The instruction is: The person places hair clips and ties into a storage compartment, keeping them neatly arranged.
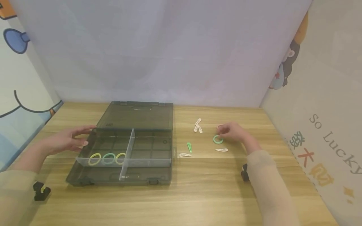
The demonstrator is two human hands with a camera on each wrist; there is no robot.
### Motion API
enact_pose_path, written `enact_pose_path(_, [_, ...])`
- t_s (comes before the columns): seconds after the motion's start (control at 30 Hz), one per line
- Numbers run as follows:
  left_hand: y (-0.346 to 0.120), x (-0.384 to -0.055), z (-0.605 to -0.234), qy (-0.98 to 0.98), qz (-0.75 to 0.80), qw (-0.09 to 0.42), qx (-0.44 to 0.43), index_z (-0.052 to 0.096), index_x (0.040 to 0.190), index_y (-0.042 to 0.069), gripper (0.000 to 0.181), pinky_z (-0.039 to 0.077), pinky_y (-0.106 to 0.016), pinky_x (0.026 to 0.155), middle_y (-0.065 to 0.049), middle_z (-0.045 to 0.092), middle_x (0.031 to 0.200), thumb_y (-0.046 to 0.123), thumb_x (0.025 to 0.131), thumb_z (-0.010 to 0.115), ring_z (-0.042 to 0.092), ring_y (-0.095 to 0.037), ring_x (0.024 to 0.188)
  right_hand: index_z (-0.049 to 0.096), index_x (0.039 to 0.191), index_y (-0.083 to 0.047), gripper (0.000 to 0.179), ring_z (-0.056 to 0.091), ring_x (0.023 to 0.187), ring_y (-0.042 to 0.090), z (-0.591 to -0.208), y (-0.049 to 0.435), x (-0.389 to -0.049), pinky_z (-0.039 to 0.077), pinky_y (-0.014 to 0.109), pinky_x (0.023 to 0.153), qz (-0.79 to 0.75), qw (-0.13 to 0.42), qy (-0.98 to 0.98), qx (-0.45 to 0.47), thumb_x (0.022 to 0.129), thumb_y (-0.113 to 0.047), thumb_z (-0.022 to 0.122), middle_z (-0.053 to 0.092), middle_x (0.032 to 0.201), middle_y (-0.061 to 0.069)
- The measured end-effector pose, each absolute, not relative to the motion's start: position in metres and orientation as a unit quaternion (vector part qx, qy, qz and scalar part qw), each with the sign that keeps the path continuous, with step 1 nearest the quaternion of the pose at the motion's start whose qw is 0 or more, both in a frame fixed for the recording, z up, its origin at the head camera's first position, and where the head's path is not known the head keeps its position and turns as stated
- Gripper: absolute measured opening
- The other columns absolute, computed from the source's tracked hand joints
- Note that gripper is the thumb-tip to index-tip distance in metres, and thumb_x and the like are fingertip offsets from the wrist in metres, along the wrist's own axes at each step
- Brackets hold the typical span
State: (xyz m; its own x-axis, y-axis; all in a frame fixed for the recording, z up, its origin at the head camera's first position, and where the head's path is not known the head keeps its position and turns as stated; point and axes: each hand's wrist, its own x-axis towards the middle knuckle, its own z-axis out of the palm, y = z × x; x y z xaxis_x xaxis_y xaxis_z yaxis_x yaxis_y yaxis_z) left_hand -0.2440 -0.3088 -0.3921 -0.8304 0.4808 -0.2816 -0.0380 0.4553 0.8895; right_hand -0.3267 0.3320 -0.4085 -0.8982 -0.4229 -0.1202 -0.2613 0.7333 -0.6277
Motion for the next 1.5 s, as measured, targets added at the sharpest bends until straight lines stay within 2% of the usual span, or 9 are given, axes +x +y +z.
enact_pose_path(0.1, [-0.309, -0.244, -0.392, 0.816, 0.500, 0.258, 0.135, 0.006, 0.153, 0.009, 0.077, 0.048, -0.052, 0.092, -0.029, 0.001, 0.153, 0.013, 0.095, 0.056, 0.028, -0.054, 0.130, 0.069, 0.106, -0.003, 0.031, 0.058, 0.110, 0.035, -0.411, 0.331, -0.327, 0.043, 0.048, 0.100, -0.315, 0.132, 0.923, -0.178, 0.083, -0.023, 0.073, 0.066, 0.112, 0.018])
enact_pose_path(0.33, [-0.309, -0.244, -0.393, 0.817, 0.498, 0.258, 0.131, 0.007, 0.153, 0.009, 0.076, 0.048, -0.052, 0.093, -0.028, 0.002, 0.154, 0.013, 0.095, 0.056, 0.028, -0.054, 0.130, 0.071, 0.098, -0.007, 0.014, 0.050, 0.120, 0.037, -0.412, 0.328, -0.328, 0.039, 0.052, 0.102, -0.297, 0.126, 0.930, -0.177, 0.087, -0.015, 0.068, 0.068, 0.110, 0.013])
enact_pose_path(0.6, [-0.310, -0.243, -0.392, 0.816, 0.500, 0.259, 0.135, 0.006, 0.153, 0.009, 0.076, 0.048, -0.053, 0.093, -0.029, 0.001, 0.153, 0.013, 0.095, 0.056, 0.028, -0.054, 0.130, 0.072, 0.090, -0.008, 0.011, 0.056, 0.105, 0.026, -0.415, 0.326, -0.333, 0.043, 0.045, 0.094, -0.279, 0.114, 0.936, -0.183, 0.086, -0.019, 0.070, 0.071, 0.098, 0.006])
enact_pose_path(0.67, [-0.310, -0.243, -0.393, 0.816, 0.498, 0.259, 0.133, 0.006, 0.153, 0.009, 0.077, 0.048, -0.053, 0.093, -0.029, 0.002, 0.153, 0.014, 0.095, 0.056, 0.029, -0.054, 0.130, 0.072, 0.090, -0.008, 0.012, 0.056, 0.105, 0.027, -0.415, 0.325, -0.333, 0.043, 0.045, 0.094, -0.279, 0.115, 0.936, -0.180, 0.086, -0.019, 0.070, 0.070, 0.098, 0.007])
enact_pose_path(0.9, [-0.310, -0.245, -0.394, 0.818, 0.494, 0.262, 0.134, 0.007, 0.153, 0.010, 0.076, 0.048, -0.052, 0.093, -0.029, 0.001, 0.153, 0.015, 0.095, 0.056, 0.029, -0.053, 0.130, 0.071, 0.097, -0.005, 0.015, 0.053, 0.117, 0.036, -0.409, 0.323, -0.328, 0.043, 0.048, 0.099, -0.294, 0.127, 0.933, -0.166, 0.088, -0.017, 0.068, 0.063, 0.118, 0.018])
enact_pose_path(1.03, [-0.310, -0.244, -0.394, 0.817, 0.495, 0.261, 0.137, 0.007, 0.153, 0.010, 0.076, 0.048, -0.053, 0.093, -0.029, 0.001, 0.153, 0.015, 0.095, 0.056, 0.029, -0.053, 0.130, 0.071, 0.098, -0.006, 0.016, 0.055, 0.112, 0.034, -0.400, 0.320, -0.324, 0.046, 0.047, 0.094, -0.291, 0.114, 0.933, -0.178, 0.089, -0.018, 0.066, 0.063, 0.119, 0.018])
enact_pose_path(1.23, [-0.308, -0.244, -0.392, 0.814, 0.500, 0.263, 0.135, 0.006, 0.153, 0.010, 0.077, 0.047, -0.053, 0.093, -0.029, 0.001, 0.153, 0.014, 0.095, 0.056, 0.027, -0.054, 0.131, 0.071, 0.099, -0.009, 0.016, 0.056, 0.101, 0.027, -0.384, 0.315, -0.321, 0.048, 0.046, 0.088, -0.293, 0.105, 0.931, -0.188, 0.089, -0.021, 0.066, 0.067, 0.106, 0.010])
enact_pose_path(1.4, [-0.308, -0.244, -0.393, 0.816, 0.499, 0.262, 0.132, 0.006, 0.153, 0.011, 0.077, 0.047, -0.052, 0.093, -0.028, 0.001, 0.154, 0.014, 0.095, 0.056, 0.026, -0.054, 0.131, 0.072, 0.100, -0.010, 0.017, 0.059, 0.095, 0.022, -0.375, 0.310, -0.323, 0.050, 0.038, 0.082, -0.290, 0.096, 0.931, -0.197, 0.089, -0.022, 0.066, 0.069, 0.103, 0.008])
enact_pose_path(1.5, [-0.308, -0.245, -0.394, 0.818, 0.497, 0.260, 0.127, 0.007, 0.153, 0.012, 0.076, 0.047, -0.052, 0.094, -0.026, 0.001, 0.154, 0.014, 0.095, 0.056, 0.027, -0.054, 0.131, 0.072, 0.101, -0.008, 0.018, 0.062, 0.088, 0.019, -0.370, 0.304, -0.325, 0.054, 0.039, 0.079, -0.308, 0.102, 0.925, -0.198, 0.089, -0.020, 0.066, 0.069, 0.101, 0.009])
